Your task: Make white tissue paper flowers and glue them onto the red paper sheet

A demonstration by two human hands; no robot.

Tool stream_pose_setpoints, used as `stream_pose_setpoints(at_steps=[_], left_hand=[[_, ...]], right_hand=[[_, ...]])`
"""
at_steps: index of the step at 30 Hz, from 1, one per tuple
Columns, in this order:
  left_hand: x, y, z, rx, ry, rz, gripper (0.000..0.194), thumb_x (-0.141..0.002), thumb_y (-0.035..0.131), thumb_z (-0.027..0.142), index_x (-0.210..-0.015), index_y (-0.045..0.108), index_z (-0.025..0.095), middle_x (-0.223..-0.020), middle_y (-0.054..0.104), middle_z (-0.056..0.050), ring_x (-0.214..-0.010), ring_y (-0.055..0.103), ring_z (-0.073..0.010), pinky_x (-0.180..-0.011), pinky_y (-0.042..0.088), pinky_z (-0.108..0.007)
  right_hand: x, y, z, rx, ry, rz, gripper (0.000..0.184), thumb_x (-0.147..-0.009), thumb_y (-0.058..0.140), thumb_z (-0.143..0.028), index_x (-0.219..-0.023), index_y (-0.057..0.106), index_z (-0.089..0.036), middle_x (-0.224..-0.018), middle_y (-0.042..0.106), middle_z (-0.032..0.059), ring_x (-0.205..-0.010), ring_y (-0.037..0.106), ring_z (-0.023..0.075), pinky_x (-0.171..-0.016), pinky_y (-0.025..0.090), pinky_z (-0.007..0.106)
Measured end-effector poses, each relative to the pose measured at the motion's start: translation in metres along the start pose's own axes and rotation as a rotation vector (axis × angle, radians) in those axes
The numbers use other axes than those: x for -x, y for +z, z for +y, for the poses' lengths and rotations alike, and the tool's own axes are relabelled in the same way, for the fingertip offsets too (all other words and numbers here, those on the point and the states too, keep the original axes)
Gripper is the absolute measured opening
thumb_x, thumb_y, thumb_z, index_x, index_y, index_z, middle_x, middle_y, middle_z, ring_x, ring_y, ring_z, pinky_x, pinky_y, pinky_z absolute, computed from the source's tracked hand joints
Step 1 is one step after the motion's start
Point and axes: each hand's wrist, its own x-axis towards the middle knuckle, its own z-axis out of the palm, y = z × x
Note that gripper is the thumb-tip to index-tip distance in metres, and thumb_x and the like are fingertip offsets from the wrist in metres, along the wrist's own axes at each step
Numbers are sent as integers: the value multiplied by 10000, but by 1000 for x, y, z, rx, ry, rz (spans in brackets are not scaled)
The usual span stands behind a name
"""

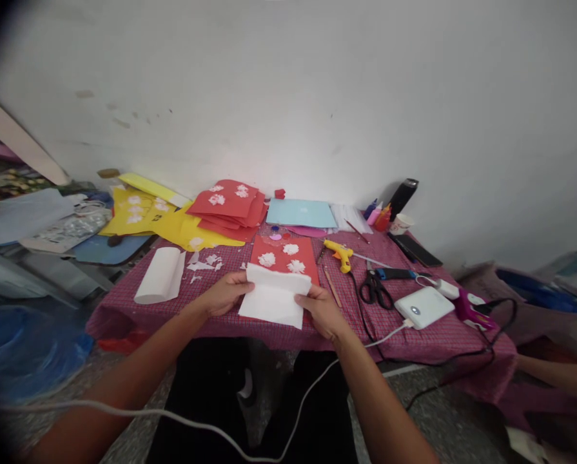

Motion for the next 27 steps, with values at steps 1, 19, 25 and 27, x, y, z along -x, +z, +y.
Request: stream_pose_setpoints(at_steps=[1, 19, 25, 27], left_hand=[[0, 0, 0, -14, -3, 14, 287, -660, 781, 250, -914, 743, 122, -834, 736, -77, -706, 650, -165, -728, 490, -301], [16, 13, 10, 83, 19, 79, 127, -691, 714, 190, -802, 667, 150, -664, 640, -1, -540, 553, -98, -520, 367, -209], [38, 38, 5, 605, 102, 130, 406, -855, 611, 455, -1158, 646, 187, -1099, 704, -87, -916, 666, -205, -792, 513, -308], [46, 52, -3, 726, 137, 56, 532, -880, 528, 561, -1226, 613, 165, -1245, 655, -113, -1071, 635, -254, -906, 500, -369]], right_hand=[[0, 0, 0, 12, 11, 11, 285, -587, 828, -255, -845, 733, -180, -817, 762, 45, -674, 677, 187, -642, 517, 303], [17, 1, -9, 208, -92, 16, 150, -706, 754, -300, -779, 738, -169, -675, 684, 16, -558, 567, 124, -523, 392, 232], [30, 12, -8, 288, -245, 120, 208, -749, 730, -343, -857, 771, -171, -796, 728, 62, -678, 627, 181, -603, 469, 277], [32, 15, -1, 277, -289, 160, 217, -770, 713, -338, -899, 773, -175, -842, 740, 69, -713, 644, 193, -628, 489, 288]])
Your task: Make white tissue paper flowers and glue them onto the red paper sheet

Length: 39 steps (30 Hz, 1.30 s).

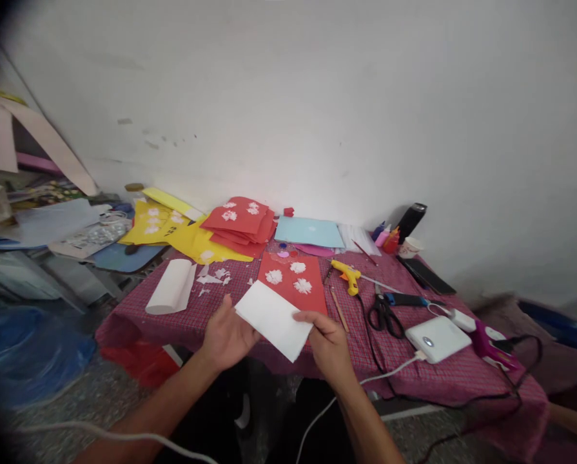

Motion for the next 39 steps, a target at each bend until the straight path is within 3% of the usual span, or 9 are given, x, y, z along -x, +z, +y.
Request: stream_pose_setpoints(at_steps=[3, 6, 12, 17, 26, 35, 39], left_hand=[[8, 6, -24, 133, 56, -71, 534, -869, 593, 485, -1295, 561, 165, -1324, 614, -111, -1216, 562, -269, -1027, 434, -395], [6, 11, -39, 154, 119, -18, 498, -878, 620, 347, -1329, 527, 158, -1290, 637, -117, -1220, 564, -260, -1060, 406, -399], [-1, 18, -45, 108, 96, 111, 503, -857, 648, 300, -1319, 526, 145, -1173, 693, -139, -1101, 642, -296, -1014, 453, -452], [-3, 20, -47, 68, 6, 224, 485, -819, 697, 338, -1233, 576, 117, -1065, 724, -153, -958, 696, -300, -931, 514, -457], [-7, 20, -47, -49, 57, 242, 459, -749, 777, 348, -1118, 630, 116, -969, 744, -140, -860, 717, -276, -826, 558, -402], [-8, 17, -44, -200, 151, 295, 355, -762, 764, 385, -971, 663, 116, -841, 751, -106, -782, 721, -236, -745, 565, -329], [-7, 19, -45, -205, 152, 308, 376, -746, 773, 403, -957, 666, 111, -817, 749, -105, -738, 719, -231, -724, 562, -330]], right_hand=[[7, 8, 7, 34, -68, 53, 221, -803, 670, -314, -951, 775, -189, -847, 750, 59, -718, 657, 193, -637, 509, 289], [16, 16, 10, 139, -149, 110, 236, -823, 623, -286, -984, 775, -206, -872, 762, 55, -753, 685, 209, -666, 542, 303], [32, 23, 17, 328, -363, 107, 266, -865, 564, -216, -1047, 756, -238, -1067, 751, 63, -964, 709, 240, -826, 574, 345], [43, 27, 22, 412, -523, 51, 296, -886, 538, -153, -1095, 725, -245, -1032, 756, 50, -919, 722, 208, -789, 583, 299], [50, 23, 27, 502, -583, 100, 303, -891, 511, -124, -1113, 689, -230, -973, 747, 49, -809, 713, 185, -676, 568, 258], [51, 20, 33, 507, -617, 96, 241, -877, 567, -133, -1059, 691, -231, -974, 739, 51, -864, 712, 196, -772, 578, 296], [57, 20, 43, 504, -580, 127, 216, -875, 580, -150, -1048, 683, -227, -949, 733, 48, -838, 708, 192, -742, 577, 283]])
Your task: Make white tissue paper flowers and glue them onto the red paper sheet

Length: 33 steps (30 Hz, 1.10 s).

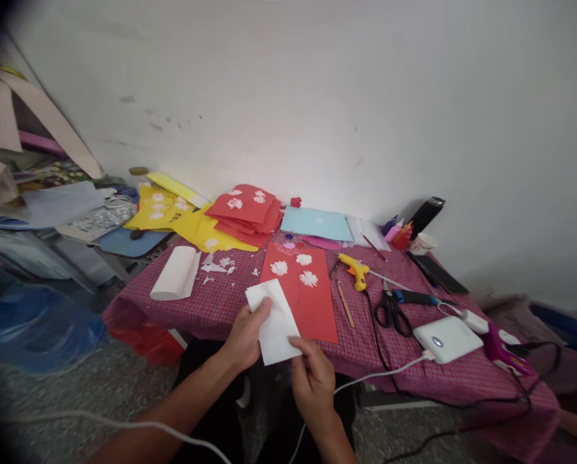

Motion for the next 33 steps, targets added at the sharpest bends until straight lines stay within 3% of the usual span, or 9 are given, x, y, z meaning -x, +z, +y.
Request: stream_pose_setpoints(at_steps=[9, 19, 26, 33], left_hand=[[3, 1, 3, 27, -7, -1, 414, -678, 818, 365, -969, 674, 107, -803, 747, -100, -687, 702, -229, -658, 540, -318], [0, -1, 4, -141, 4, 90, 395, -652, 817, 427, -854, 677, 119, -649, 671, -21, -505, 579, -123, -504, 445, -238], [-7, -16, 6, -388, 73, 13, 410, -713, 749, 506, -770, 649, 113, -616, 628, -20, -487, 524, -100, -463, 369, -209], [-11, -19, 16, -551, 97, -44, 443, -737, 709, 549, -771, 652, 111, -594, 599, -15, -481, 494, -100, -452, 360, -207]], right_hand=[[20, 7, 10, 62, 60, 81, 194, -877, 585, -205, -1065, 626, -192, -922, 687, 77, -808, 677, 201, -697, 566, 308], [20, 12, 3, 81, -34, 30, 169, -867, 560, -153, -1022, 582, -217, -887, 681, 52, -788, 683, 198, -702, 571, 311], [13, 4, -4, 151, -147, 61, 190, -842, 573, -140, -1012, 587, -224, -867, 708, 41, -744, 706, 193, -674, 583, 303], [18, 1, -4, 168, -67, 31, 180, -852, 572, -161, -1019, 591, -226, -868, 712, 50, -761, 704, 206, -684, 571, 329]])
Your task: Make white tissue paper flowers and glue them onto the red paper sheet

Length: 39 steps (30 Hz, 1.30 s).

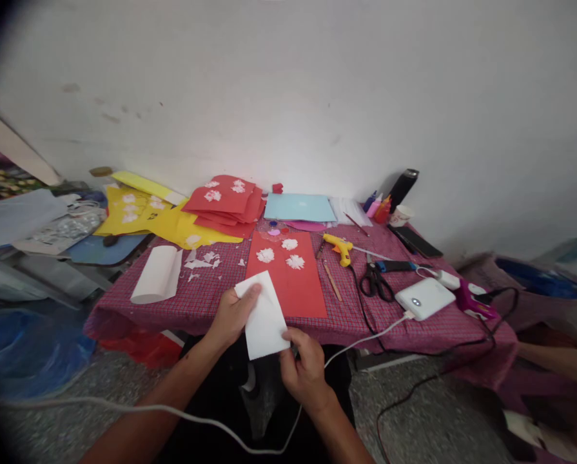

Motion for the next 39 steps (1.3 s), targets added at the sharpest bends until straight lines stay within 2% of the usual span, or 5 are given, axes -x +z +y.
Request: stream_pose_setpoints(at_steps=[7, 15, 21, 32, 39], left_hand=[[-5, -1, 3, -33, 10, 36, 465, -742, 690, 572, -811, 663, 113, -625, 609, -23, -514, 496, -107, -476, 354, -204], [8, 12, 19, -301, 127, -83, 402, -803, 634, 522, -696, 632, 134, -579, 541, 0, -521, 441, -107, -482, 326, -208], [21, 18, 26, -392, 168, -117, 347, -795, 654, 467, -655, 609, 153, -556, 521, 11, -510, 444, -116, -463, 323, -211], [20, 23, -4, -58, -125, -214, 392, -729, 754, 446, -932, 703, 114, -737, 679, -63, -601, 576, -150, -557, 457, -242], [20, 23, 0, -150, -132, -215, 411, -753, 731, 466, -923, 709, 92, -691, 664, -66, -566, 560, -145, -505, 437, -233]], right_hand=[[-2, -12, -8, -186, 102, -72, 248, -878, 544, -165, -1117, 583, -216, -810, 681, 36, -716, 671, 194, -693, 543, 332], [-56, -16, -22, -382, 382, -94, 243, -929, 534, -369, -1093, 563, -192, -931, 656, 58, -803, 631, 186, -701, 510, 290], [-65, -2, -27, -146, 303, -121, 213, -950, 509, -332, -787, 553, -201, -641, 559, -20, -569, 526, 128, -529, 364, 238], [-76, -13, -21, -92, 241, -58, 175, -933, 519, -308, -814, 584, -198, -632, 572, -15, -553, 527, 132, -524, 363, 241], [-79, -27, -16, -233, 280, -223, 198, -908, 578, -343, -798, 610, -181, -661, 553, -27, -588, 497, 116, -533, 369, 219]])
